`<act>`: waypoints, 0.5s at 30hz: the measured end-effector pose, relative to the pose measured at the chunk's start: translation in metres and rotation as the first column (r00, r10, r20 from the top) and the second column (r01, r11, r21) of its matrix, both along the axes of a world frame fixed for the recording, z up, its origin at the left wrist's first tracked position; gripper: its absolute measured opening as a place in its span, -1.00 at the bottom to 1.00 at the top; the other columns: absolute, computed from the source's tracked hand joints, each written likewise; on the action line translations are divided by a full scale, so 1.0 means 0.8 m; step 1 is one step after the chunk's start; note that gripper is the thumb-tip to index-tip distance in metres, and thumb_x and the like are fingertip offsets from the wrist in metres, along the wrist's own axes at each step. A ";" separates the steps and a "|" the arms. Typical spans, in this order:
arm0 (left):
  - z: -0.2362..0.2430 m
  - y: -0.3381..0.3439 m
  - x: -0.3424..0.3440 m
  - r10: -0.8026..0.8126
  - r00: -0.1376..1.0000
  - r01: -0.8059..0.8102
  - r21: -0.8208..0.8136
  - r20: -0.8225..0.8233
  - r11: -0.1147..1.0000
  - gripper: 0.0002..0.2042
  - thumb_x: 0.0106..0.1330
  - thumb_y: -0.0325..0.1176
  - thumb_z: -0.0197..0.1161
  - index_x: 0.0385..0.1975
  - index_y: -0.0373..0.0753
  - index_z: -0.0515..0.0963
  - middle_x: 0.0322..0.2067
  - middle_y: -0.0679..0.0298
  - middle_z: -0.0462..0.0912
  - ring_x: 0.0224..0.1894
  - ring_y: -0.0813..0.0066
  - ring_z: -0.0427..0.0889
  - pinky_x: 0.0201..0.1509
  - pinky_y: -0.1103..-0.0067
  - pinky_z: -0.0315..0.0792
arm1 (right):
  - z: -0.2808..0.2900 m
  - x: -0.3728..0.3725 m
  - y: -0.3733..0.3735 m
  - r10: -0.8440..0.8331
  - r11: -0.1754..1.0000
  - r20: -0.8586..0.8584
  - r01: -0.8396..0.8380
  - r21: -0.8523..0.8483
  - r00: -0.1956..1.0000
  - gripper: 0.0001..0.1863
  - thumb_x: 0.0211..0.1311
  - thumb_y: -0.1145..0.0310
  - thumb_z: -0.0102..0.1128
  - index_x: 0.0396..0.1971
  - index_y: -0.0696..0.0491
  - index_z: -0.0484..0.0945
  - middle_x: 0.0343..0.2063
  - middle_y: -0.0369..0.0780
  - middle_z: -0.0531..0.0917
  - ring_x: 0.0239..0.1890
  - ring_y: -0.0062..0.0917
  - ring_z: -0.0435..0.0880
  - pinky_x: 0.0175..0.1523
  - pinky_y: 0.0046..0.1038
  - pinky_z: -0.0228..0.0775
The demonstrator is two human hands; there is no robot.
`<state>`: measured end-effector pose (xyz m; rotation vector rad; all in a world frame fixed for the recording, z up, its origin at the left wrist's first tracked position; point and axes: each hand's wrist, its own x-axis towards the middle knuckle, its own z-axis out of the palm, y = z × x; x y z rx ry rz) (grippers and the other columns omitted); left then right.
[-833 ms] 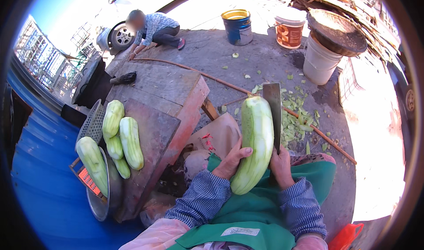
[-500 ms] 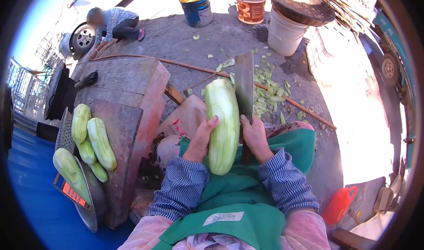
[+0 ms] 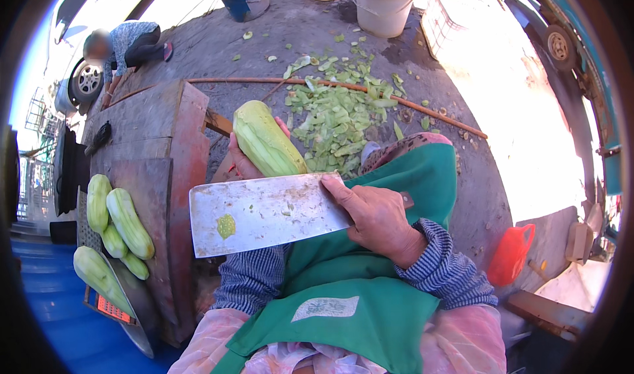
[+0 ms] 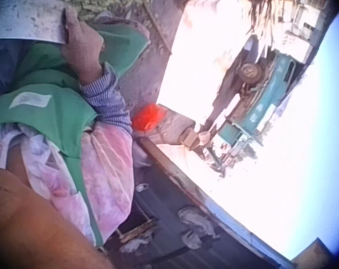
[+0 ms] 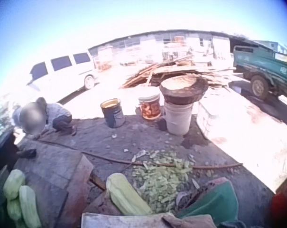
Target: The person peels a large green vegetable by hand using a cleaver, removing long strips of skin.
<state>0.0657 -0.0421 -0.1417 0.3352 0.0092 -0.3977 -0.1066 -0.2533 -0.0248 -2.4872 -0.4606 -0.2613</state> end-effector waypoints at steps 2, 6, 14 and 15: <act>-0.004 -0.001 0.001 0.026 0.998 -0.027 -0.023 -0.055 0.999 -0.19 0.23 0.35 0.17 0.24 -0.26 0.41 0.07 -0.01 0.51 0.14 0.11 0.51 0.25 0.23 0.45 | -0.008 -0.004 0.004 0.004 0.999 0.032 -0.003 -0.032 0.999 -0.04 -0.29 0.58 0.32 0.36 -0.01 0.39 -0.56 -0.26 0.51 -0.49 -0.34 0.61 -0.43 -0.27 0.38; -0.004 -0.001 -0.001 0.089 0.987 -0.097 -0.057 -0.132 0.994 -0.30 0.30 0.31 0.09 0.21 -0.18 0.48 0.03 0.00 0.56 0.07 0.06 0.54 0.16 0.19 0.50 | -0.017 0.004 0.012 -0.003 1.000 0.092 0.004 -0.006 0.996 -0.04 -0.28 0.57 0.34 0.36 -0.02 0.39 -0.57 -0.26 0.47 -0.50 -0.35 0.58 -0.44 -0.23 0.33; 0.005 0.013 -0.009 -0.037 0.948 -0.133 -0.499 -0.316 0.856 -0.33 0.25 0.11 0.33 0.25 -0.19 0.42 0.16 0.04 0.46 0.24 0.13 0.40 0.33 0.25 0.41 | -0.018 0.028 0.029 0.000 0.998 0.230 0.015 -0.066 0.973 -0.14 -0.10 0.51 0.37 0.36 -0.07 0.39 -0.58 -0.28 0.45 -0.52 -0.37 0.57 -0.46 -0.26 0.32; 0.008 0.013 -0.007 -0.114 0.945 -0.090 -0.581 -0.306 0.809 -0.32 0.25 0.09 0.35 0.26 -0.21 0.40 0.17 0.04 0.45 0.25 0.13 0.39 0.34 0.25 0.40 | -0.019 0.032 0.030 0.002 0.997 0.239 0.018 -0.081 0.971 -0.15 -0.09 0.50 0.37 0.36 -0.07 0.39 -0.57 -0.27 0.46 -0.52 -0.36 0.58 -0.45 -0.26 0.34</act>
